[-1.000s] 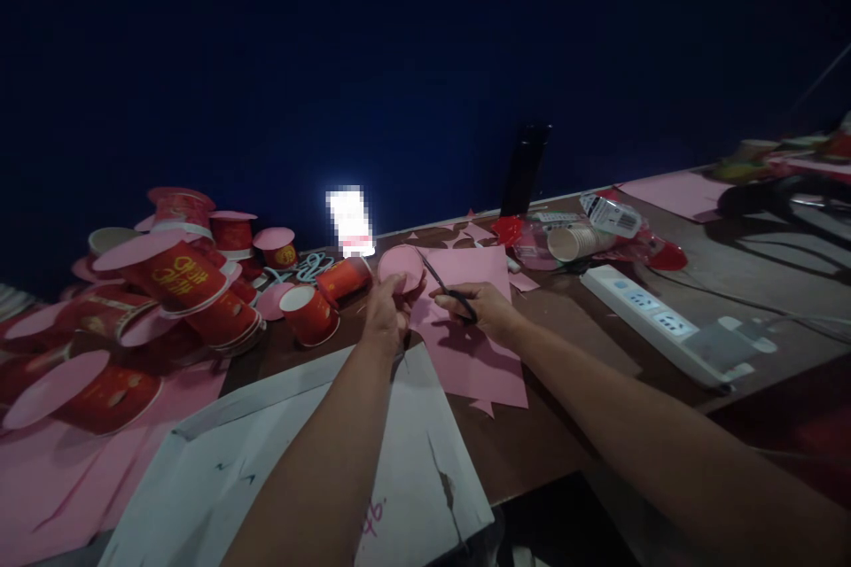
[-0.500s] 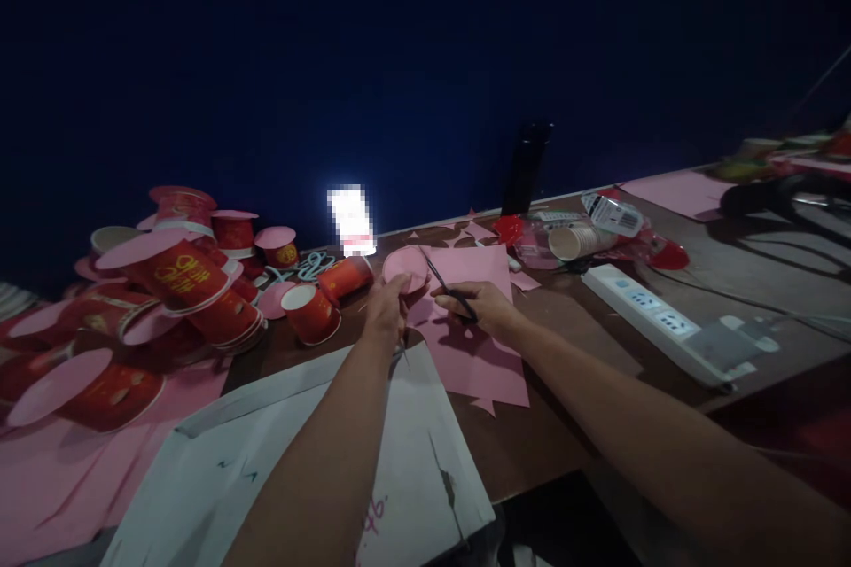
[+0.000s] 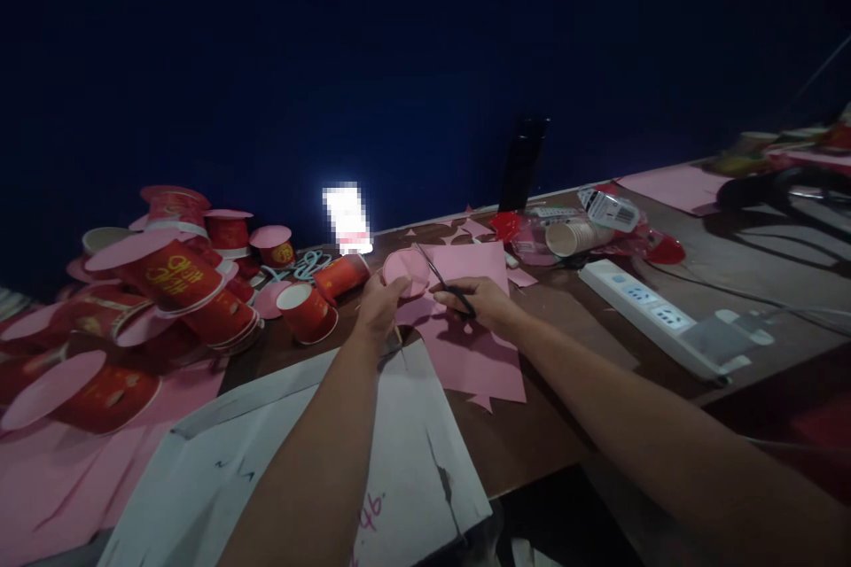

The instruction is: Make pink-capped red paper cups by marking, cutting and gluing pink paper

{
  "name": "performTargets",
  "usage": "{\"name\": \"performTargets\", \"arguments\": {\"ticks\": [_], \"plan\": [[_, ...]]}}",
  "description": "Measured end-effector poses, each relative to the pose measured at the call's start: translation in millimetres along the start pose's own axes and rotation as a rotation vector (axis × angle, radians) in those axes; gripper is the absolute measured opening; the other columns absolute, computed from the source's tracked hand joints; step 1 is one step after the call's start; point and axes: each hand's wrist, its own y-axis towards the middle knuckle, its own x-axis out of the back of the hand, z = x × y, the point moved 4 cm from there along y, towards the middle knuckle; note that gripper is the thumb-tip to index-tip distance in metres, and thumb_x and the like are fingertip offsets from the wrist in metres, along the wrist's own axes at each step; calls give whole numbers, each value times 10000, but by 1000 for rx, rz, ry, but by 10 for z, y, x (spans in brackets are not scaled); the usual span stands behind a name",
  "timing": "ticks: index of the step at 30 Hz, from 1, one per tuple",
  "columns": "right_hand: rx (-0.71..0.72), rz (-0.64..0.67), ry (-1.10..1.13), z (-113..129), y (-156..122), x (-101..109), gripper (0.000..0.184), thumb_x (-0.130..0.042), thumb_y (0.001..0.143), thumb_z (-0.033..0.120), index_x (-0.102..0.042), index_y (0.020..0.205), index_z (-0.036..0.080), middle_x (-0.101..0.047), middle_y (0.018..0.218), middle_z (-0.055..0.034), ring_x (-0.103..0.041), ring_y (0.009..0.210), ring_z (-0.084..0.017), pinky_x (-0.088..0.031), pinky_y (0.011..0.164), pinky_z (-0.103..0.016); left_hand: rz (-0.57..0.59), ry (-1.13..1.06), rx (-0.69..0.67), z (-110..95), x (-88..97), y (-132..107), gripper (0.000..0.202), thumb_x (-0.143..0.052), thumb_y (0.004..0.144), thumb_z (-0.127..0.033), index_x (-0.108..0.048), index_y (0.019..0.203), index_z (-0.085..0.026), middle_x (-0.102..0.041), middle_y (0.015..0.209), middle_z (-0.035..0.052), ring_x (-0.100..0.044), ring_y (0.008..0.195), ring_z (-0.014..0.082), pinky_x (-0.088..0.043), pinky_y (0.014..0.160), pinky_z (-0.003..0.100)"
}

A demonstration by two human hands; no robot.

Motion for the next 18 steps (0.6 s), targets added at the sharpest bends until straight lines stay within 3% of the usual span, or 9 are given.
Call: {"name": "performTargets", "arguments": {"ticks": [11,18], "plan": [[-23,-22,-7,0,-5,14,509,-770,640,500,-727,1011,155,-550,506,39,-467,421,-64,-339,346,-160,74,217,-77,-11,38,56,494,-737,566,-216,-605,1040,-171,-684,796,46,-664,724,207,-556,689,358],[-1,-28,-14,-4,8,21,491,-773,638,491,-735,990,151,-543,493,45,-486,429,-64,-338,355,-153,87,238,-83,5,51,73,520,-730,581,-247,-593,1074,-158,-683,804,54,-666,725,208,-553,691,365]]}}
